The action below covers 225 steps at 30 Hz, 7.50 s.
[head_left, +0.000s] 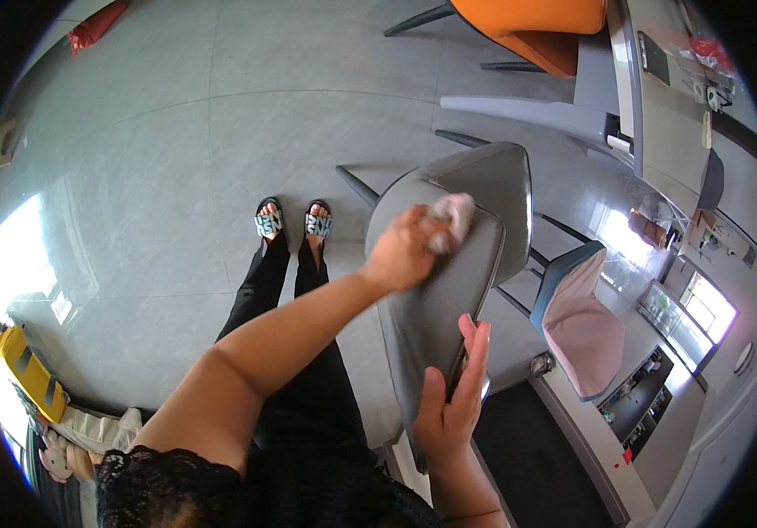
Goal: The person wipes the seat and backrest of a grey upholstered chair using a cloth. They systematically clean the seat, backrest, and underside of the chair, then flip it to clean the base and legs.
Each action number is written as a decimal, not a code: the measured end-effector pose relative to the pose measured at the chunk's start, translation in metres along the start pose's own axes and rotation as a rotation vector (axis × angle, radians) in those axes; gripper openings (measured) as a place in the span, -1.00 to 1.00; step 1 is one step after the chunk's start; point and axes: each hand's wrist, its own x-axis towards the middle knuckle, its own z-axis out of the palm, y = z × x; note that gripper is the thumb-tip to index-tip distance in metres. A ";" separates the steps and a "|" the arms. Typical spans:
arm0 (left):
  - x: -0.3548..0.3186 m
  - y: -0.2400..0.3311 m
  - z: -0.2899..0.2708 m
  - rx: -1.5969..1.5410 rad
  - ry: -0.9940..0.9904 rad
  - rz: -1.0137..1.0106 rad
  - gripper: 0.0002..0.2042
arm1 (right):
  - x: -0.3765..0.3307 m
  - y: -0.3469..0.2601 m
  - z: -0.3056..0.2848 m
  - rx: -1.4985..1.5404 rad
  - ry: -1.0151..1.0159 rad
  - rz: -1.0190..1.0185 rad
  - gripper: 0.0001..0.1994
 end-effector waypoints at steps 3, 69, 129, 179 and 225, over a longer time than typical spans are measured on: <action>0.020 -0.047 0.006 0.146 -0.056 -0.131 -0.61 | 0.002 0.002 0.001 -0.024 0.000 -0.030 -0.32; -0.024 -0.026 0.004 0.033 0.141 0.107 -0.71 | -0.002 -0.007 0.003 -0.271 -0.136 -0.022 -0.31; -0.001 -0.179 0.012 0.400 -0.359 -0.445 -0.36 | 0.236 0.072 0.068 -0.766 -0.983 -0.256 -0.64; -0.011 -0.160 0.017 0.220 -0.229 -0.183 -0.49 | 0.241 0.065 0.070 -0.614 -0.885 -0.134 -0.70; -0.096 -0.067 0.005 0.185 -0.140 -0.304 -0.52 | 0.049 0.023 -0.006 -0.120 -0.338 -0.328 -0.68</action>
